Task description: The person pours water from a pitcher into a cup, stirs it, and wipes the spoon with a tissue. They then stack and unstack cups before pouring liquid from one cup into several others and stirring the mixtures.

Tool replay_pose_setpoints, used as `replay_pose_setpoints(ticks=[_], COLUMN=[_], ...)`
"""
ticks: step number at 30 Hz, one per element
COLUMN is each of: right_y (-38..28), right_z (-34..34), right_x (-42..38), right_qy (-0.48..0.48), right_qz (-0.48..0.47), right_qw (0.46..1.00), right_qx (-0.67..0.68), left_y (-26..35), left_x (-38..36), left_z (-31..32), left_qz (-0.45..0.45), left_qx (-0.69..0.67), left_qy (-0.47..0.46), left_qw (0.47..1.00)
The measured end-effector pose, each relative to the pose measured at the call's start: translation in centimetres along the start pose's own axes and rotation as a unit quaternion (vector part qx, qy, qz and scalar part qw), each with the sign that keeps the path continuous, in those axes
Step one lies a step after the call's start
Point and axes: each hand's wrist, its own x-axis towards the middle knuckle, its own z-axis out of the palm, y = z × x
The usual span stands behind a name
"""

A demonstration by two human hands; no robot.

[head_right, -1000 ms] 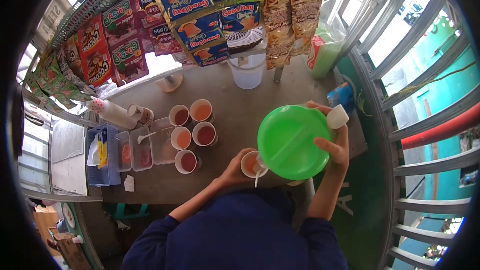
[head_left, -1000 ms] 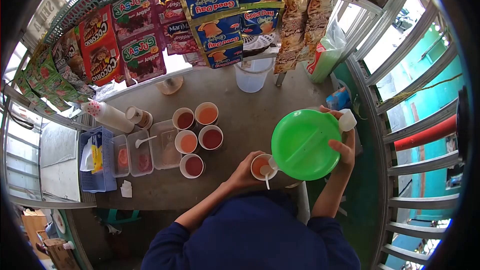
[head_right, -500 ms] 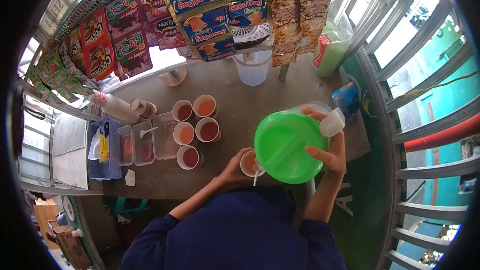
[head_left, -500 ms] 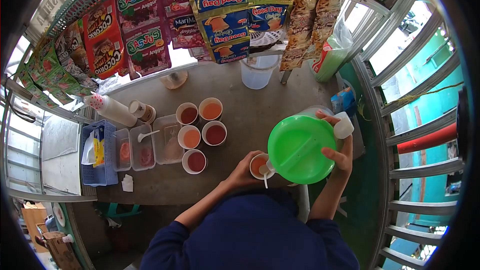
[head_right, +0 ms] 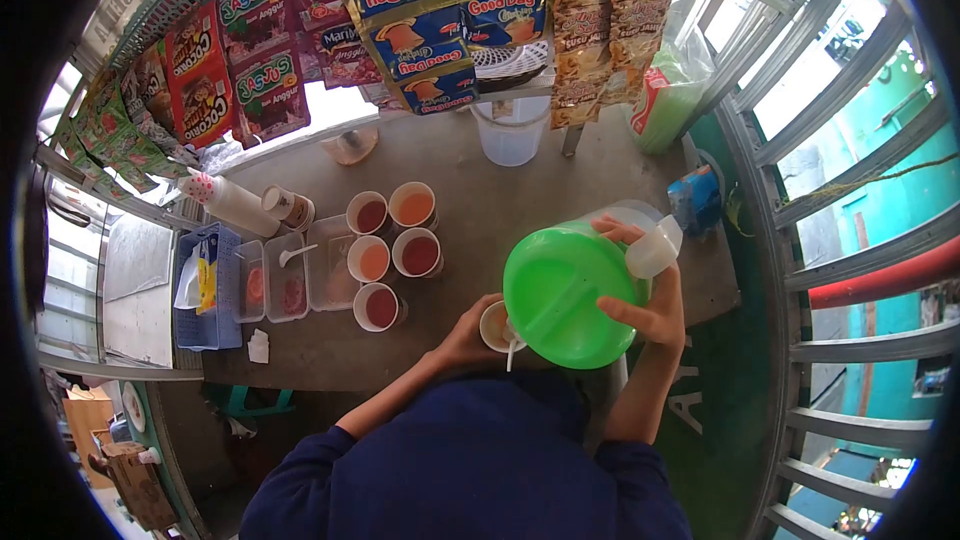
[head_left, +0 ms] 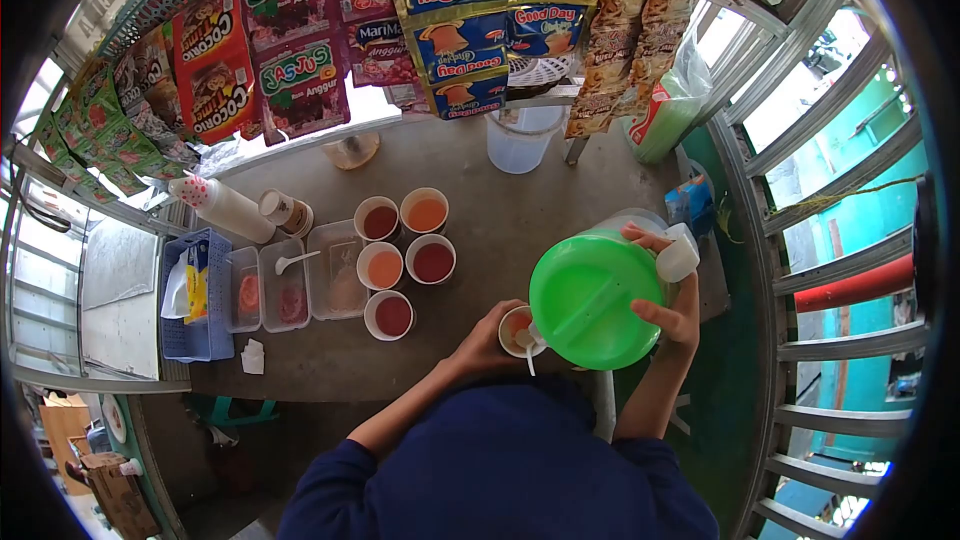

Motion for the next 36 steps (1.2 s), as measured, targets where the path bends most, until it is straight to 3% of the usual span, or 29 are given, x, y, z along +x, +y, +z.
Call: replay_pose_setpoints(ticks=[36], right_y=[0.1], right_z=[0.2], right_x=[0.3], right_qy=[-0.028], right_qz=[-0.001], right_qw=[0.999], right_qx=[-0.045], left_y=[0.4], left_x=[-0.6], left_z=[-0.1], left_qz=[-0.011], left_qx=[-0.012], left_qy=[0.014], left_qw=[1.0])
